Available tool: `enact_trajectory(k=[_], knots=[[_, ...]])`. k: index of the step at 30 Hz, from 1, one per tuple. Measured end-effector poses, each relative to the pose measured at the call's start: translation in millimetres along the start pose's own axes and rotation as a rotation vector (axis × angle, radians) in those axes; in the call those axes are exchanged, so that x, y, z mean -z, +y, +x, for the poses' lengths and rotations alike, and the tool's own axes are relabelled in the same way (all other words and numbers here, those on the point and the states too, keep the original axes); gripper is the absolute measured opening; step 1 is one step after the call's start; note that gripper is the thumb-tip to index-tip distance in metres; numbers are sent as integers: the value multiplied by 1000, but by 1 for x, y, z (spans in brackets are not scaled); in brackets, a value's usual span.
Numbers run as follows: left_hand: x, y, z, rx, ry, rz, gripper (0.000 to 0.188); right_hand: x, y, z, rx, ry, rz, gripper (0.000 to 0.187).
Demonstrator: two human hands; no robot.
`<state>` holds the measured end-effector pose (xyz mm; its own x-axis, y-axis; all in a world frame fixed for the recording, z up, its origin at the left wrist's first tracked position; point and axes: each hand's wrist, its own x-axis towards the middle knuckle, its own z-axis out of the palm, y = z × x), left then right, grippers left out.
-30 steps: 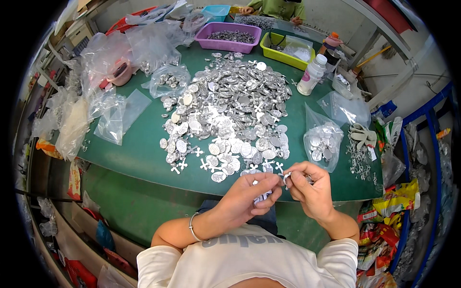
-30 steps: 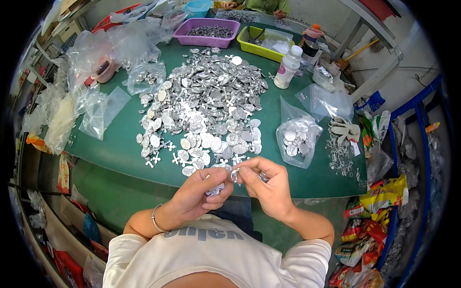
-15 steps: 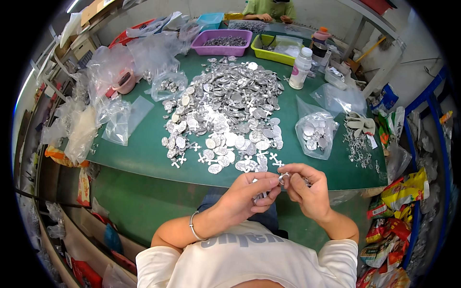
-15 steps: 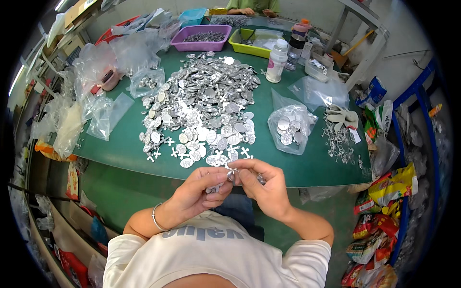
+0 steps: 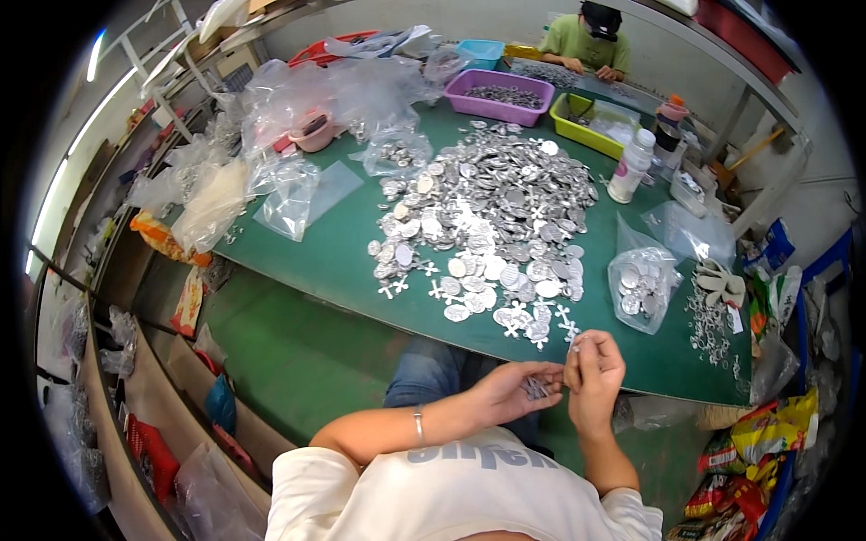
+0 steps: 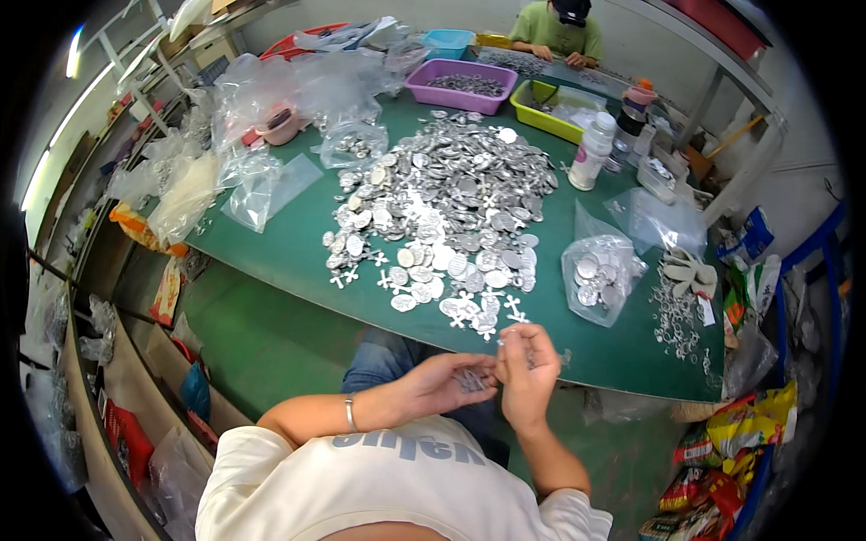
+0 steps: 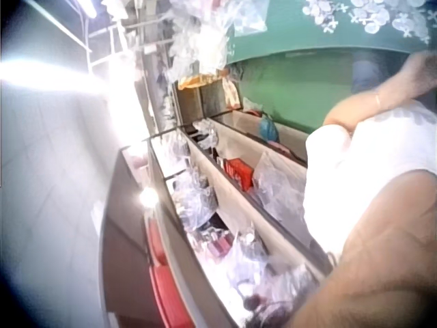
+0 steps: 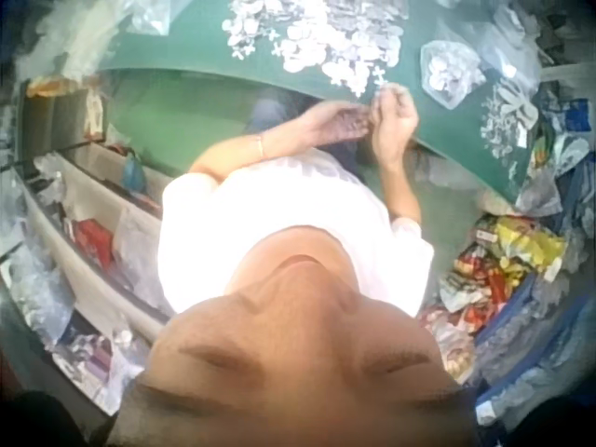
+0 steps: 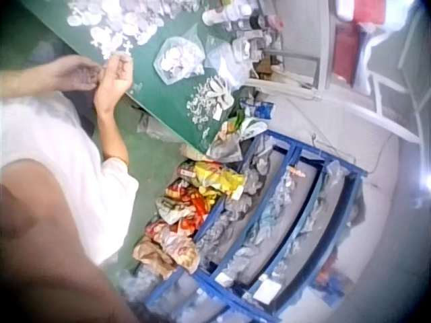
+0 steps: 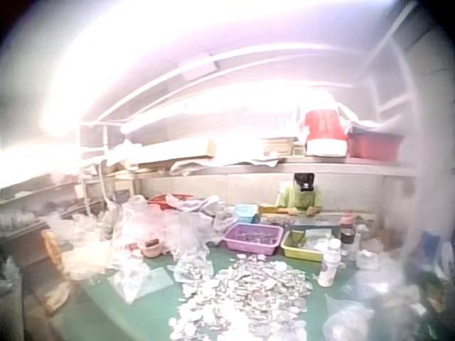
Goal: The person sorts religious metal charms from a large pile on a green workbench, picking up individual pieces by hand and placing them into a plastic bag or a purple tray.
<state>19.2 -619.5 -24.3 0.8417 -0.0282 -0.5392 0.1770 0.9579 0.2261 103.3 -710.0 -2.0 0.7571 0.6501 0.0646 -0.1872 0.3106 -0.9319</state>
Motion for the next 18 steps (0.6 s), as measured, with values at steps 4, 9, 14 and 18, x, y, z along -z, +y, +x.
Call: enact_trajectory(k=[4,9,14,18], knots=[[23,-8,18,-96,-120,-137,18,-22,36,3,347,36,-486,3],[50,-10,33,-248,-299,-210,15,-35,50,3,432,-4,-715,5],[31,7,21,-221,-367,-236,15,-48,46,13,609,-128,-851,3],[50,24,19,-148,-109,-421,16,-48,49,7,445,1,-450,7]])
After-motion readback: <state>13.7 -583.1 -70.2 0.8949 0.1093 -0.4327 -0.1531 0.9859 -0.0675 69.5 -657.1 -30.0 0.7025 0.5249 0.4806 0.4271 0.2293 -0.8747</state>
